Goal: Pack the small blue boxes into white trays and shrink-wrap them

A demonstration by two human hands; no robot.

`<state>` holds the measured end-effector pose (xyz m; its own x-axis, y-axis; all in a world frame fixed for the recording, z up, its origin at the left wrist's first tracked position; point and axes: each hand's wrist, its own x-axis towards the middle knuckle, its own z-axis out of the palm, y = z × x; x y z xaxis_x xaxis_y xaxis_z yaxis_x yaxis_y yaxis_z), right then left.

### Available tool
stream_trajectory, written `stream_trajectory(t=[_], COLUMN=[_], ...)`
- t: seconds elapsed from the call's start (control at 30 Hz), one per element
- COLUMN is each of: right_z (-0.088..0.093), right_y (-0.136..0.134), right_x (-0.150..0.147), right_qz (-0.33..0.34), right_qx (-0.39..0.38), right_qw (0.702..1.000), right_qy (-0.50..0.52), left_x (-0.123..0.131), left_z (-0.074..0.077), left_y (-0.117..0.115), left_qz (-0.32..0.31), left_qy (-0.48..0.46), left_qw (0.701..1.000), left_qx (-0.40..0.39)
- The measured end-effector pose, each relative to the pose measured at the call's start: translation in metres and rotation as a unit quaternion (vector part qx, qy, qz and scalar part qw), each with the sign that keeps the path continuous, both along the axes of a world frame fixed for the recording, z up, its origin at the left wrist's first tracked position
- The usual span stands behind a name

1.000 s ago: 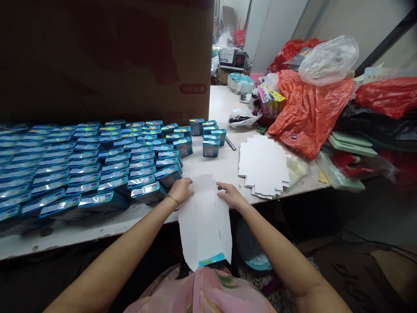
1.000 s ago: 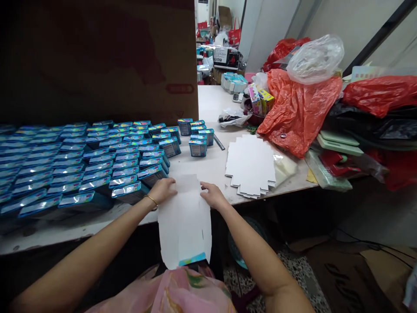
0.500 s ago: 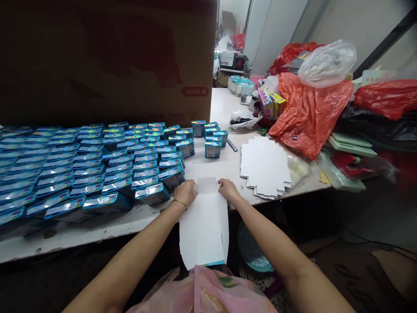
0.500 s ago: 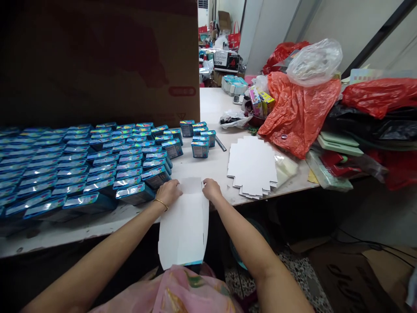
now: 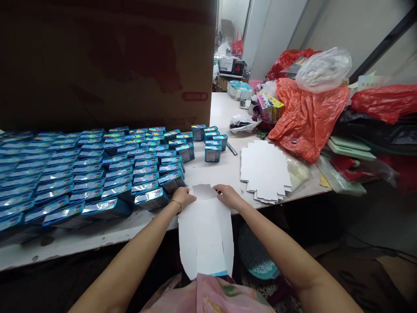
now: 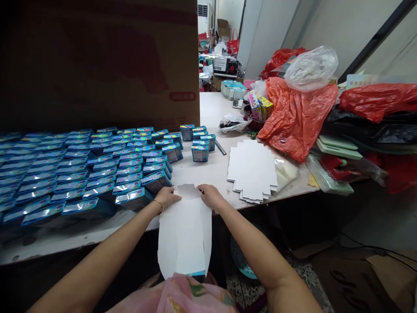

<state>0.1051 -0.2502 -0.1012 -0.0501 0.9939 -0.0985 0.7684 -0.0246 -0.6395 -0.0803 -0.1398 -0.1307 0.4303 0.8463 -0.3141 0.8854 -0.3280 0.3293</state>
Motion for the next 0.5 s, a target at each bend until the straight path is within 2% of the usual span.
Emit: stream_trajectory(t=[0.07,0.2,0.33,0.5], right_z=[-0.001,-0.008,-0.012,-0.006], right_y=[0.001,0.006,0.025,0.053], right_x=[0.001,0.003,0.002,0.000], right_qz=[-0.033,-0.124,-0.153,-0.171], right_qx=[-0.020,-0.137,-0.206,-0.268], right_qw=[0.999,0.980,0.961,0.939], right_qy=[-0.005,-0.078,-0.106,-0.133], left_x=[0.001,0.001,0.001,0.004], left_z=[0.000,0.002,0.008,0.013], left_y=[-0.001,-0.011,-0.018,-0.014], left_qz=[-0.008,-0.027,-0.052,-0.062], left_qy=[0.006,0.001,0.001,0.002], left_qw=[1.000,0.998,0.995,0.997], left_qx=[0.014,0.052,0.081,0.052])
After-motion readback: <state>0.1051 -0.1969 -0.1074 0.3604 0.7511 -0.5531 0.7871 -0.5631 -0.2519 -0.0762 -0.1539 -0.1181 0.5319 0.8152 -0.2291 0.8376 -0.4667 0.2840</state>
